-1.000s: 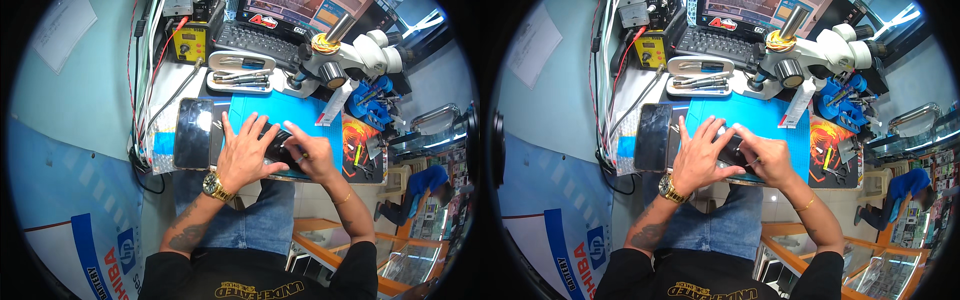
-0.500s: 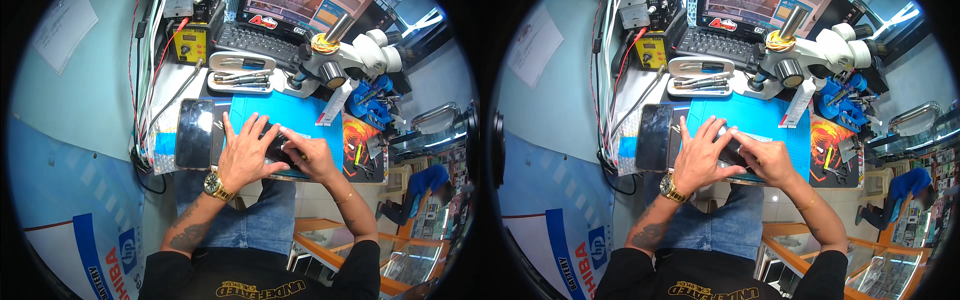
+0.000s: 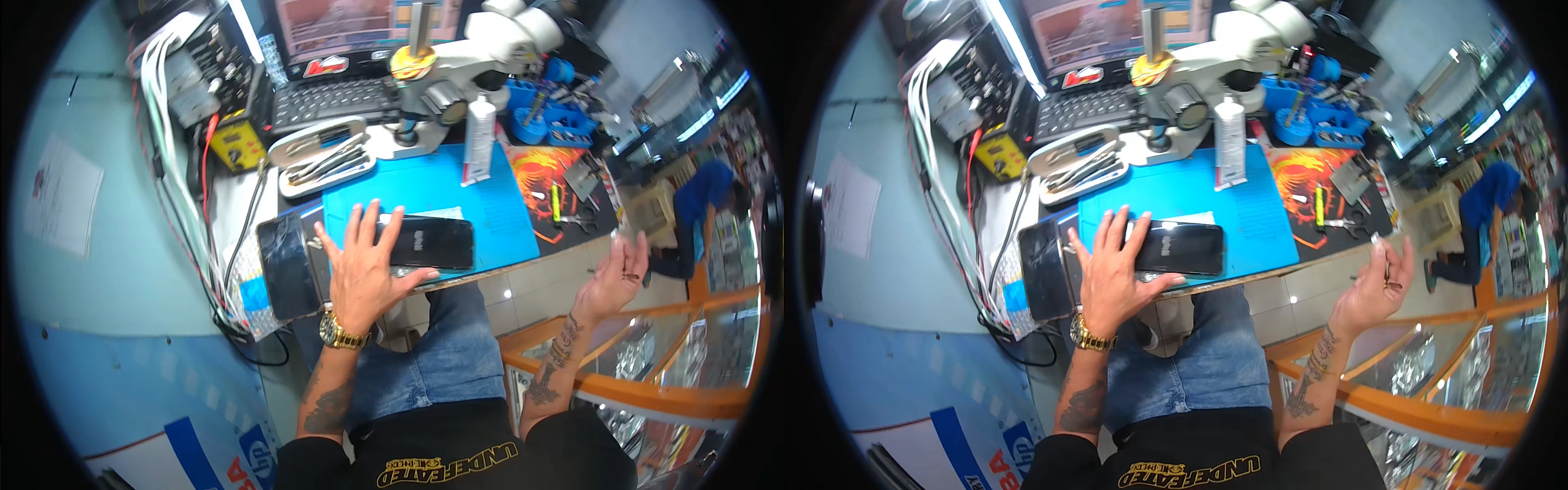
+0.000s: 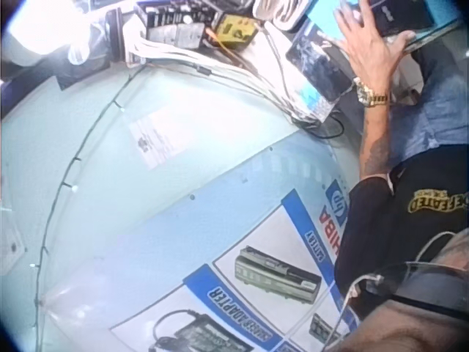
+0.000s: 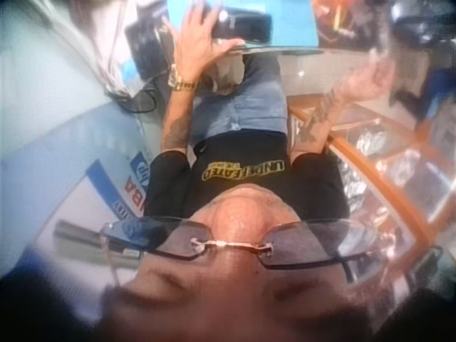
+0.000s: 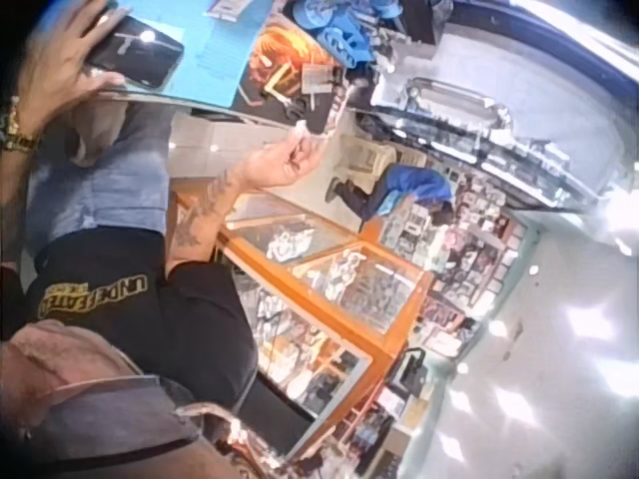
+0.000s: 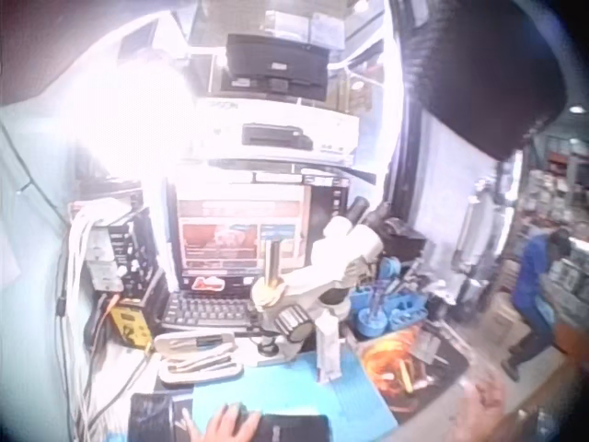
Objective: The person replaces a component on a mobile phone by removing the back cover with a tool, wiping the internal surfaces with a cloth, and applying adhesive from a tube.
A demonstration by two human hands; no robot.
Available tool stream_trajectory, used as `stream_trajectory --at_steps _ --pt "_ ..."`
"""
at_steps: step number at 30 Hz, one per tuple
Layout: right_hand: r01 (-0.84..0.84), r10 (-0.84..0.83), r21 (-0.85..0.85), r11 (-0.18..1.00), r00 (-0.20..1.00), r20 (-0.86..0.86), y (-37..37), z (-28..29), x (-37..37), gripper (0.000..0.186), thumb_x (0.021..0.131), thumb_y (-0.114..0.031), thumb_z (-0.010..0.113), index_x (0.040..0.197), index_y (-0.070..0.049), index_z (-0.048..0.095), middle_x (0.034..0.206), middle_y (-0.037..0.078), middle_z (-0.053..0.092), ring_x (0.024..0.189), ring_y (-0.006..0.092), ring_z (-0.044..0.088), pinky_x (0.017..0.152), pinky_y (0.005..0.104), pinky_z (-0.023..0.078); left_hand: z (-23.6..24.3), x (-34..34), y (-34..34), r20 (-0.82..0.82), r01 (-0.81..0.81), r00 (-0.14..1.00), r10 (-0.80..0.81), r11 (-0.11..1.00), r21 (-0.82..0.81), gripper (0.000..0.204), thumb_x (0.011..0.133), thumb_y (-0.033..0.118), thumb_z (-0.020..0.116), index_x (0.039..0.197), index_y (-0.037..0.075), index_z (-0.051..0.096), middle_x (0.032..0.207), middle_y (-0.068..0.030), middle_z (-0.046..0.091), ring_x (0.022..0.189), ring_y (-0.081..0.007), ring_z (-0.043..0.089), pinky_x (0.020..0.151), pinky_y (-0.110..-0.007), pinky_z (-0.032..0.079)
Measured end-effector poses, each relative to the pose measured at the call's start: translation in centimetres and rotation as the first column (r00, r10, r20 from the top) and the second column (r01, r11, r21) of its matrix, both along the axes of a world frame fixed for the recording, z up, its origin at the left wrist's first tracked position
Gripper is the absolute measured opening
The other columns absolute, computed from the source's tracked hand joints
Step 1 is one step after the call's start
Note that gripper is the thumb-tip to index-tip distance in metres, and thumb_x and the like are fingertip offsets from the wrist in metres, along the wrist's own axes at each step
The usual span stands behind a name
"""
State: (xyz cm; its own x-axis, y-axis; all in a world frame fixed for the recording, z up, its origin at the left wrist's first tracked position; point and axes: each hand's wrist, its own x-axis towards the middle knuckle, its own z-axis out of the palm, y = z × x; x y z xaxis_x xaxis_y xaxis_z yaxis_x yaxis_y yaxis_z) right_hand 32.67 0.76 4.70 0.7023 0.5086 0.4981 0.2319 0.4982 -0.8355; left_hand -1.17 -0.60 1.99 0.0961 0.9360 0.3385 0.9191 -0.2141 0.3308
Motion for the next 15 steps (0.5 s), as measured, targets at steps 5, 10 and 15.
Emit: stream_trajectory --at_steps 5,10,15 --pt "0.262 -0.360 -0.350 0.899 0.899 -0.251 0.9 -14.9 9.6 0.040 0.095 -0.005 0.067 0.132 0.004 0.056 0.101 0.001 0.066 0.072 0.0025 0.053 0.055 0.0181 0.038 -0.5 -0.1 0.0 -0.077 0.011 0.997 -0.008 0.999 0.034 0.101 0.072 0.076 0.073 0.149 0.014 0.051 0.159 -0.0191 0.039 0.148 -0.0386 0.035 0.114 -0.077 0.007" --pt "0.269 -0.358 -0.313 0.911 0.892 -0.276 6.4 -18.2 5.5 0.031 0.098 0.002 0.057 0.128 0.004 0.064 0.118 0.014 0.070 0.099 0.0194 0.069 0.092 0.0311 0.053 -1.1 0.4 -0.3 0.024 0.045 0.998 -0.050 0.987 0.152 0.071 0.091 0.041 0.069 0.151 0.010 0.047 0.160 -0.0180 0.038 0.149 -0.0366 0.035 0.120 -0.067 0.004" --pt "0.232 -0.256 -0.559 0.796 0.966 0.037 3.0 -14.8 -3.0 0.040 0.093 -0.001 0.060 0.133 -0.006 0.065 0.102 0.020 0.074 0.093 0.0271 0.073 0.083 0.0366 0.055 -2.6 -2.4 -1.0 0.550 -0.102 0.815 -0.186 0.887 0.450 0.045 0.105 0.009 0.040 0.145 -0.011 0.046 0.150 -0.0251 0.049 0.140 -0.0359 0.048 0.118 -0.046 0.035"
